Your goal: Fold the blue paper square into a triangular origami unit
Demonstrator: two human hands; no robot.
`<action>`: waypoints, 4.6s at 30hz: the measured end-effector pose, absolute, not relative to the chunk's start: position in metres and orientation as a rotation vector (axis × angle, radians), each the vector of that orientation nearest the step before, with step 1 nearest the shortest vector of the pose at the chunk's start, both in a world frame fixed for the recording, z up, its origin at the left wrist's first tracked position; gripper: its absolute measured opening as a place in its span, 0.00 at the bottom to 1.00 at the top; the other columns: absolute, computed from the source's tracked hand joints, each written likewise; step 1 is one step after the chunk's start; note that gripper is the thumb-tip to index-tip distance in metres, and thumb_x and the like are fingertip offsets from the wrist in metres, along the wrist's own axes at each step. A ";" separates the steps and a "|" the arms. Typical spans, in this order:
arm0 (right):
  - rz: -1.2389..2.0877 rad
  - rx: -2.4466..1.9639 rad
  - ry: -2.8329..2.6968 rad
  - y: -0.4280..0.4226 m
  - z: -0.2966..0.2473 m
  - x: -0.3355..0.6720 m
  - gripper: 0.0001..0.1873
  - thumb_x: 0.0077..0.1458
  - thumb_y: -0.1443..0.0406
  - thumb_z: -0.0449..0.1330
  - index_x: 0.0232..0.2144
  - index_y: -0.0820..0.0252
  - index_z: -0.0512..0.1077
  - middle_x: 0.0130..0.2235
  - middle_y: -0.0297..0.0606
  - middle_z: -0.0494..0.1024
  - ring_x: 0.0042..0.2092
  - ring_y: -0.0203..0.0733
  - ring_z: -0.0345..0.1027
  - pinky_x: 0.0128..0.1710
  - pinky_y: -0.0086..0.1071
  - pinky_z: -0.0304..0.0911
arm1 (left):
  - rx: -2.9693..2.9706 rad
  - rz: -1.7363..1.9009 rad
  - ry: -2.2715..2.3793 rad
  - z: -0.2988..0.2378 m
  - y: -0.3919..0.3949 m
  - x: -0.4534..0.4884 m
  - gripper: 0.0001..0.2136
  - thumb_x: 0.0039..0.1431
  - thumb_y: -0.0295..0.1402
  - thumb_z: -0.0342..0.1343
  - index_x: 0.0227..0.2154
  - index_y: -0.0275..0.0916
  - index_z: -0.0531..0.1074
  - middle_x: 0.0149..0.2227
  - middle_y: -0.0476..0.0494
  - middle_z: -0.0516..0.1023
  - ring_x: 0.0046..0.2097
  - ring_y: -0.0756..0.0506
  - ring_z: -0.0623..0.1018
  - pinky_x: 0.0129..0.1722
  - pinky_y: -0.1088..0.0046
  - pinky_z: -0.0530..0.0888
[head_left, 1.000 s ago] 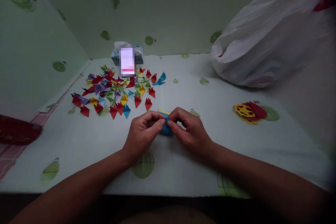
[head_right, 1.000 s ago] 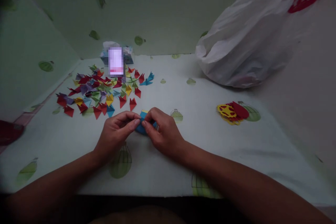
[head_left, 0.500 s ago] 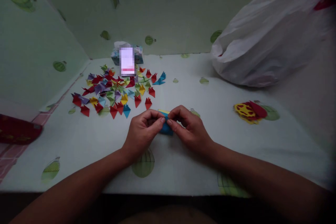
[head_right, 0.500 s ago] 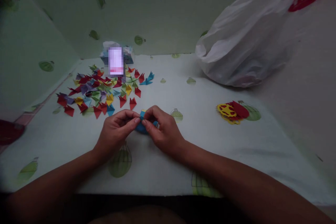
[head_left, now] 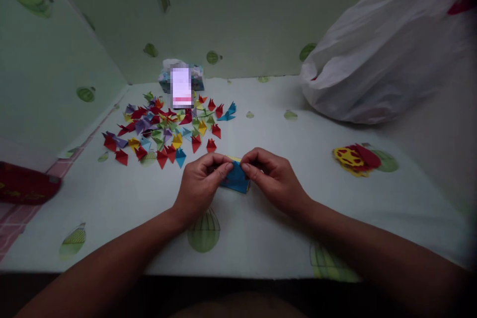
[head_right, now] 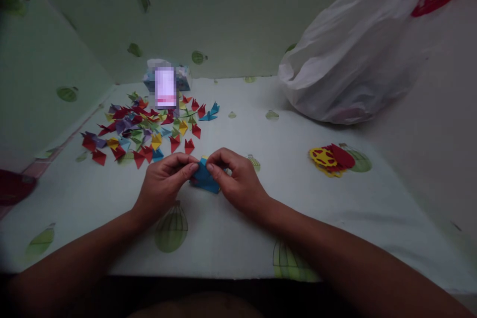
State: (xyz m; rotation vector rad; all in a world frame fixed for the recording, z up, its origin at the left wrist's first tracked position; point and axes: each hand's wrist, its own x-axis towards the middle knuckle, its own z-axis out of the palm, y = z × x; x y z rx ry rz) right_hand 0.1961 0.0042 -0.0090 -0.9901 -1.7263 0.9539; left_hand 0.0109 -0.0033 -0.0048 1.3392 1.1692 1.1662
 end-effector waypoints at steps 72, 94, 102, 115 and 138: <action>1.209 -1.071 -1.522 0.006 -0.011 0.195 0.14 0.56 0.59 0.64 0.25 0.62 0.70 0.25 0.32 0.71 0.28 0.33 0.62 0.29 0.29 0.58 | 1.067 0.781 1.002 0.000 0.005 0.011 0.12 0.51 0.39 0.69 0.28 0.35 0.78 0.26 0.49 0.78 0.28 0.53 0.74 0.32 0.77 0.72; 1.505 -0.871 -1.293 0.008 -0.022 0.193 0.11 0.56 0.62 0.68 0.28 0.61 0.71 0.27 0.32 0.76 0.30 0.32 0.68 0.32 0.28 0.65 | 1.358 1.262 1.111 -0.006 -0.002 0.010 0.07 0.54 0.34 0.66 0.32 0.37 0.77 0.32 0.47 0.78 0.34 0.50 0.76 0.35 0.75 0.73; 1.401 -0.949 -1.469 0.007 -0.014 0.195 0.12 0.56 0.59 0.65 0.28 0.60 0.70 0.26 0.32 0.73 0.29 0.33 0.64 0.30 0.28 0.60 | 1.464 1.209 1.088 -0.008 -0.001 0.007 0.05 0.57 0.34 0.65 0.32 0.37 0.78 0.31 0.48 0.78 0.33 0.50 0.76 0.35 0.75 0.72; 1.363 -0.934 -1.501 0.002 -0.012 0.194 0.15 0.58 0.58 0.65 0.26 0.60 0.68 0.25 0.31 0.72 0.28 0.33 0.62 0.30 0.29 0.57 | 1.449 1.181 1.050 0.001 -0.003 0.006 0.08 0.60 0.35 0.63 0.29 0.37 0.77 0.28 0.49 0.76 0.32 0.51 0.74 0.34 0.75 0.70; 1.175 -1.091 -1.507 0.003 -0.010 0.194 0.14 0.57 0.58 0.63 0.25 0.61 0.70 0.25 0.32 0.71 0.28 0.33 0.62 0.29 0.28 0.58 | 1.397 0.898 1.047 -0.003 0.000 0.010 0.09 0.57 0.37 0.63 0.31 0.35 0.77 0.29 0.46 0.79 0.31 0.50 0.75 0.33 0.74 0.71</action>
